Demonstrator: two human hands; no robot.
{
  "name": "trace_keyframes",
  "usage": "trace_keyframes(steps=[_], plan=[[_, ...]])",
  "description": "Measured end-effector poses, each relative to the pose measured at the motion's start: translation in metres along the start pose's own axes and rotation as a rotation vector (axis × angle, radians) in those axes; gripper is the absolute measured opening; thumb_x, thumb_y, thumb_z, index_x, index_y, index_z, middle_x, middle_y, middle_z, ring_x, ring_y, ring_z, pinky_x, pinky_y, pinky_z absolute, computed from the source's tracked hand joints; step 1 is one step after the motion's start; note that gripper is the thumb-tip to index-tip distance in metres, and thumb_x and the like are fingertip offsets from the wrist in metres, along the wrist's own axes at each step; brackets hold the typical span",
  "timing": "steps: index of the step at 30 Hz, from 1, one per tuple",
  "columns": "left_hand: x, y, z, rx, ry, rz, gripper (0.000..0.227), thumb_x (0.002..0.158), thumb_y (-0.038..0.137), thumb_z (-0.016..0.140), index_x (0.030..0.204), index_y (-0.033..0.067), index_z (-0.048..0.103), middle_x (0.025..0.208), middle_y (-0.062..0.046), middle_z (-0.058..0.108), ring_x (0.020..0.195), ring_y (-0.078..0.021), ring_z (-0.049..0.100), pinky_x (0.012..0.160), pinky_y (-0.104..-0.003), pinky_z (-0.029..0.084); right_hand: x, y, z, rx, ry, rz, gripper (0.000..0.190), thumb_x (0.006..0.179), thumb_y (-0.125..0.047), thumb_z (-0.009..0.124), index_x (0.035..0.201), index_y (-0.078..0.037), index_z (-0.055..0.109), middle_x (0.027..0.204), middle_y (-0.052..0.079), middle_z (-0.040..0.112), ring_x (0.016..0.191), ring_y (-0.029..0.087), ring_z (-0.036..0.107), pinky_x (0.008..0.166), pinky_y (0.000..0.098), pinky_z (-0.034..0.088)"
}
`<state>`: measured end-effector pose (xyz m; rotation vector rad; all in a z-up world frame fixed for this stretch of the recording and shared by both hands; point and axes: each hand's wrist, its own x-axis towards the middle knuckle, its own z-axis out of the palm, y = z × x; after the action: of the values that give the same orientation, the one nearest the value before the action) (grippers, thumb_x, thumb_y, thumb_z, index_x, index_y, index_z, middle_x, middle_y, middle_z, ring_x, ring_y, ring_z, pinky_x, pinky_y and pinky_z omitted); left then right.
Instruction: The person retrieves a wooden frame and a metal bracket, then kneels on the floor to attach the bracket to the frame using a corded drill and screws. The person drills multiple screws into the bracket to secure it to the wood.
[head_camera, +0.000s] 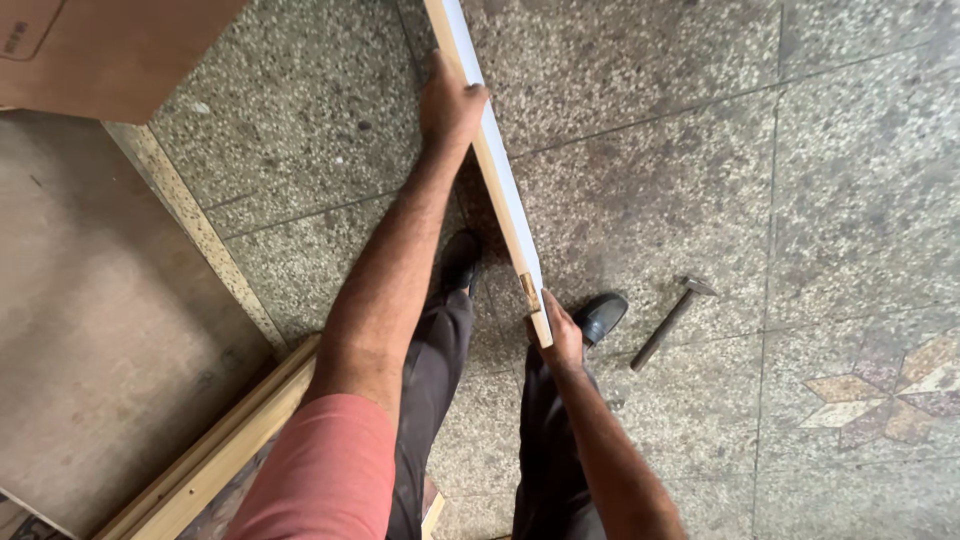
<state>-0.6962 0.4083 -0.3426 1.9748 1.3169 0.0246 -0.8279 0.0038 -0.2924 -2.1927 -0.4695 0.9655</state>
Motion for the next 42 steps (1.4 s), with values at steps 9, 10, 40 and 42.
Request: trace_keyframes(steps=[9,10,40,42], plan=[[-0.048,-0.027,-0.021,-0.392,-0.189,-0.121,0.110,0.083,0.045,0.081,0.157,-0.0079,0.020,0.150,-0.030,0.048,0.135,-0.0356,0.057,0.108,-0.040,0.052,-0.030,0.004,-0.028,-0.103,-0.002,0.161,0.092,0.073,-0.016,0.085,0.151,-0.005,0.039,0.154,0.023,0.044,0.141,0.040,0.045,0.112,0.0450,0.043],[-0.058,-0.033,-0.018,-0.380,-0.163,-0.063,0.106,0.088,0.045,0.081,0.158,-0.0077,0.021,0.155,-0.032,0.043,0.140,-0.0372,0.051,0.113,-0.042,0.047,-0.039,0.006,-0.041,-0.088,-0.028,0.221,0.098,0.069,-0.012,0.085,0.153,-0.005,0.036,0.156,0.022,0.042,0.143,0.040,0.042,0.112,0.0448,0.042],[-0.169,0.165,-0.449,-0.470,-0.212,0.314,0.051,0.097,0.038,0.065,0.138,0.0076,0.062,0.134,-0.014,0.070,0.117,-0.0297,0.069,0.096,-0.043,0.057,0.104,-0.510,-0.432,-0.039,0.492,-0.290,0.040,0.090,-0.014,0.073,0.129,-0.010,0.071,0.092,0.014,0.078,0.080,0.020,0.074,0.076,0.0348,0.058],[-0.148,0.186,-0.450,-0.485,-0.213,0.321,0.052,0.097,0.038,0.065,0.138,0.0073,0.062,0.134,-0.014,0.070,0.117,-0.0294,0.069,0.097,-0.043,0.057,0.146,-0.539,-0.465,-0.059,0.585,-0.434,0.034,0.085,-0.010,0.074,0.119,-0.005,0.074,0.093,0.014,0.076,0.083,0.018,0.073,0.075,0.0363,0.057]])
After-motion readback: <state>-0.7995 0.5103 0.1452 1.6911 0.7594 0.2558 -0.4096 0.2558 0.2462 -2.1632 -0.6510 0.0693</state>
